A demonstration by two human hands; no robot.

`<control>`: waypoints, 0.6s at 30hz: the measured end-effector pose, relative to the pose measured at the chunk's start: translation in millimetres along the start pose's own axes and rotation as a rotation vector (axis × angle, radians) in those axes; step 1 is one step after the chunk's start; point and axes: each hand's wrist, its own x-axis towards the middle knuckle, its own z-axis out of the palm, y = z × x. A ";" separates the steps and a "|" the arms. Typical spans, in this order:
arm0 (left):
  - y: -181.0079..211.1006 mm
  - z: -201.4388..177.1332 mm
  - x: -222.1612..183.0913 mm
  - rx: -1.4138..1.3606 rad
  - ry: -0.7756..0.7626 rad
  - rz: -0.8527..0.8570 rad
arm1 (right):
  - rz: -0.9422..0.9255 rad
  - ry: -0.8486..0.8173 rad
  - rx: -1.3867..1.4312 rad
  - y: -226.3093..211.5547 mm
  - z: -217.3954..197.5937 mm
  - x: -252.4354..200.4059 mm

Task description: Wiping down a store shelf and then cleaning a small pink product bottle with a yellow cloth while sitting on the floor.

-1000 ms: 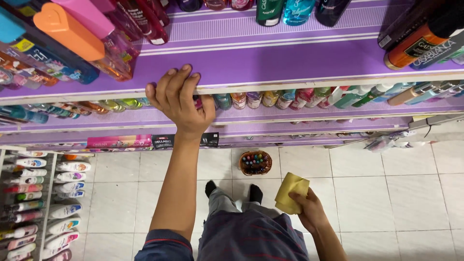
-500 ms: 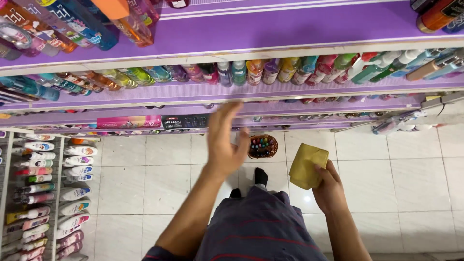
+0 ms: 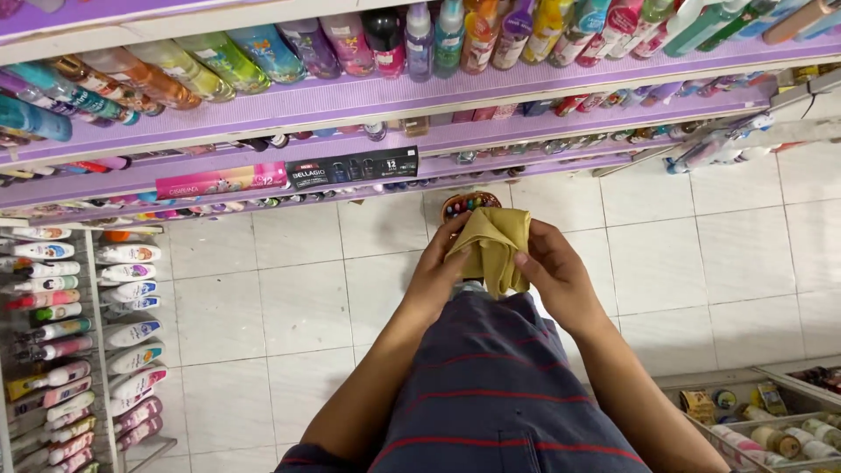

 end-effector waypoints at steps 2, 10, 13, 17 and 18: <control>2.6 -3.9 -5.3 -0.083 0.005 -0.078 | -0.001 -0.014 -0.012 1.1 2.6 -4.9; -51.5 -46.0 -30.1 -0.422 0.206 -0.266 | 0.062 0.097 0.058 11.6 4.6 -19.5; -42.3 -49.9 -36.0 -0.295 0.201 -0.263 | 0.107 0.177 0.026 -4.8 16.2 -25.5; 15.0 -19.9 -44.3 0.131 0.190 -0.217 | 0.057 0.291 -0.354 -17.4 29.9 -35.9; 38.9 -5.4 -47.6 0.372 0.184 -0.181 | 0.040 0.288 -0.406 -15.3 30.6 -38.6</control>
